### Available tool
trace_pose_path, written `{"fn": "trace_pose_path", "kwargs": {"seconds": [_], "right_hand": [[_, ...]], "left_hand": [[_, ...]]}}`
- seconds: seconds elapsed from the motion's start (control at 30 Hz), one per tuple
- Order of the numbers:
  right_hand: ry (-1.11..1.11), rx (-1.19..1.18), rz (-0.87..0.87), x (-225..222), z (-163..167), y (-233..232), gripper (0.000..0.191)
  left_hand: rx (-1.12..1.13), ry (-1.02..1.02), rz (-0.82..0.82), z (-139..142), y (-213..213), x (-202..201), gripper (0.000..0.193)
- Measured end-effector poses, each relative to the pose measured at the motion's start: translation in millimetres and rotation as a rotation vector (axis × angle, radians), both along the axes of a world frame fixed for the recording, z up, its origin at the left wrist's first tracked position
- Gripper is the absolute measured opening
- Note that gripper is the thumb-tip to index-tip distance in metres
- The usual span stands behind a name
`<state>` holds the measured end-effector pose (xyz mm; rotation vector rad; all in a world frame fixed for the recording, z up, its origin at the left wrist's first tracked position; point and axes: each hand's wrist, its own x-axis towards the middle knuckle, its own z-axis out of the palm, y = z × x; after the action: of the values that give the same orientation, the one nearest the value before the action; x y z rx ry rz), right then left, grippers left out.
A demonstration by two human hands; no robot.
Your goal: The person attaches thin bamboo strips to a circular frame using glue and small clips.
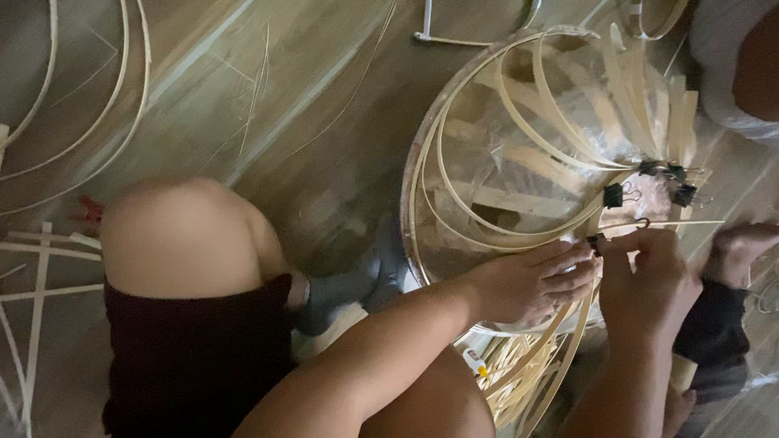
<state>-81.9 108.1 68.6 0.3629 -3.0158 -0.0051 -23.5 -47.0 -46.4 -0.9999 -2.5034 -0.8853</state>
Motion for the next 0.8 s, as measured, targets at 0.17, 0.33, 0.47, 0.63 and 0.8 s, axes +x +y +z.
{"fn": "trace_pose_path", "kwargs": {"seconds": [0.17,0.33,0.47,0.63,0.8], "right_hand": [[0.025,-0.184,0.01,4,-3,12,0.021],[-0.004,-0.392,-0.02,10,-13,21,0.023],[0.001,-0.43,-0.001,10,-19,22,0.025],[-0.022,-0.453,-0.011,9,-18,23,0.026],[0.0,-0.302,-0.025,10,-14,16,0.021]], "left_hand": [[0.091,-0.003,0.003,-4,2,-1,0.064],[0.089,0.035,0.047,-10,5,1,0.068],[0.071,-0.022,-0.018,-9,6,-1,0.078],[0.025,-0.016,0.013,-6,3,1,0.076],[-0.015,-0.041,0.018,-4,3,2,0.069]]}}
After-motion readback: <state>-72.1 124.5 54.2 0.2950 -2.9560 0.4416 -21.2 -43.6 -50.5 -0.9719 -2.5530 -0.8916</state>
